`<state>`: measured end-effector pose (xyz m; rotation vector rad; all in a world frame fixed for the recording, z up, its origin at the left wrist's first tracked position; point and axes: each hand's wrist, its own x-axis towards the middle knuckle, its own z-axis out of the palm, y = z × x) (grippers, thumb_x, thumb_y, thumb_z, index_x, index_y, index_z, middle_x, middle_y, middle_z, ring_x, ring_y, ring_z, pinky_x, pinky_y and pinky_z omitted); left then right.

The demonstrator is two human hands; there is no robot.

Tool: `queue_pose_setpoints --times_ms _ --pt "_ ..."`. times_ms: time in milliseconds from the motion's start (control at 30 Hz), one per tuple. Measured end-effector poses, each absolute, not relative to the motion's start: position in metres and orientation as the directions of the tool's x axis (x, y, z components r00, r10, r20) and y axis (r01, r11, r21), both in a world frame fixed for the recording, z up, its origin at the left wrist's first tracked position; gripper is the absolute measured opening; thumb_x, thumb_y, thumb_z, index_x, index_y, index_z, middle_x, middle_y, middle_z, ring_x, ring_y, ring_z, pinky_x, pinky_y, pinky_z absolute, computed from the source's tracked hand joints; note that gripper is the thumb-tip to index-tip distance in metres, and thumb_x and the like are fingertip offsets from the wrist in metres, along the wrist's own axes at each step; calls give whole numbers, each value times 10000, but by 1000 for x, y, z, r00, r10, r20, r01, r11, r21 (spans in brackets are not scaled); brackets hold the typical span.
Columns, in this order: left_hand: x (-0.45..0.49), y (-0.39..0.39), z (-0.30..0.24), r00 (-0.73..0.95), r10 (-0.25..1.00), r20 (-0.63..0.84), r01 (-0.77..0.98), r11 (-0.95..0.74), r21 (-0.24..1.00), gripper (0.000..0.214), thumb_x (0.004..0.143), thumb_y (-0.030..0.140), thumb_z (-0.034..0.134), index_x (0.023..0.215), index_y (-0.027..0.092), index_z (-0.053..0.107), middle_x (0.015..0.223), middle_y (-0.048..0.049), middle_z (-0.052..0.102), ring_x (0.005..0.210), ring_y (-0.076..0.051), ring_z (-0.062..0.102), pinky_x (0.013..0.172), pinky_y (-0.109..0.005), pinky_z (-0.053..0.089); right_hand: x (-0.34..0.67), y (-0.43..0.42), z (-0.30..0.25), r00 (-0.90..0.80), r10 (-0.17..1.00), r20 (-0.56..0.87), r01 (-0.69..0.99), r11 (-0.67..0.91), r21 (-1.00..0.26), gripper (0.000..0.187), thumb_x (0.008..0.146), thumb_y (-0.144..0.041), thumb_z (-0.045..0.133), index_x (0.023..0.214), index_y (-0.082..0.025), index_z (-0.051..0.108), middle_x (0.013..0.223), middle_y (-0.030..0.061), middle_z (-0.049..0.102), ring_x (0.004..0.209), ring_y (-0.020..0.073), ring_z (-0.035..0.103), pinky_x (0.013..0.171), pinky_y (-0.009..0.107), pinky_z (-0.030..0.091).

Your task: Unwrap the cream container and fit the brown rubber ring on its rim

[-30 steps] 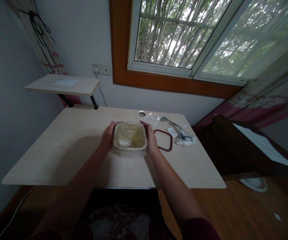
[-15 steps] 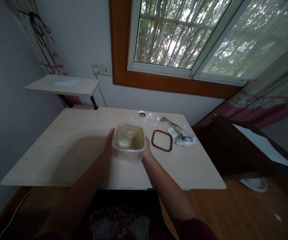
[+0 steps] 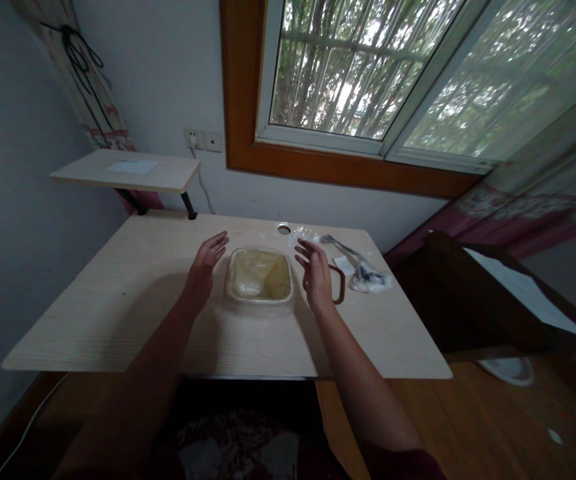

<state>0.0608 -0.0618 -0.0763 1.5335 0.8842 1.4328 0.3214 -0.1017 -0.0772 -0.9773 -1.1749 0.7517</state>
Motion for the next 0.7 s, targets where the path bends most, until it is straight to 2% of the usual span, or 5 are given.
queue_pose_setpoints --times_ms 67,167,333,533,700 --pt "59 -67 -77 241 852 464 -132 -445 886 747 883 709 484 1469 255 391 1602 -141 327 1449 -329 384 1189 -537 334 323 -109 -70 103 881 462 5 464 -886 584 937 -651 458 1424 -330 427 1585 83 372 1405 276 439 1136 524 381" --pt "57 -77 -84 389 752 532 -144 -521 841 1031 745 758 638 1561 329 176 1664 -155 139 1497 -384 267 1195 -594 293 321 -117 -69 -114 854 507 -7 509 -860 901 782 -801 574 1523 -405 251 1662 47 190 1502 318 271 1197 560 291" --pt "56 -85 -98 450 677 582 54 -671 739 1303 613 667 808 1588 311 20 1652 -202 110 1525 -418 142 1222 -633 185 316 -125 -84 -255 852 457 109 495 -862 1343 580 -764 782 1579 -388 -31 1681 92 63 1545 334 120 1237 579 181" --pt "61 -88 -116 475 702 530 95 -640 763 1385 626 479 890 1577 336 -107 1642 -188 140 1493 -440 229 1198 -638 256 313 -128 -101 -307 898 314 90 356 -930 1431 609 -468 921 1574 -358 -130 1649 134 199 1510 319 265 1229 574 195" --pt "70 -89 -133 469 749 468 68 -558 827 1435 640 457 884 1553 280 -209 1622 -218 210 1462 -443 302 1190 -592 300 304 -124 -111 -315 894 318 58 352 -934 1346 589 -443 934 1587 -282 45 1582 169 343 1443 330 388 1205 538 284"
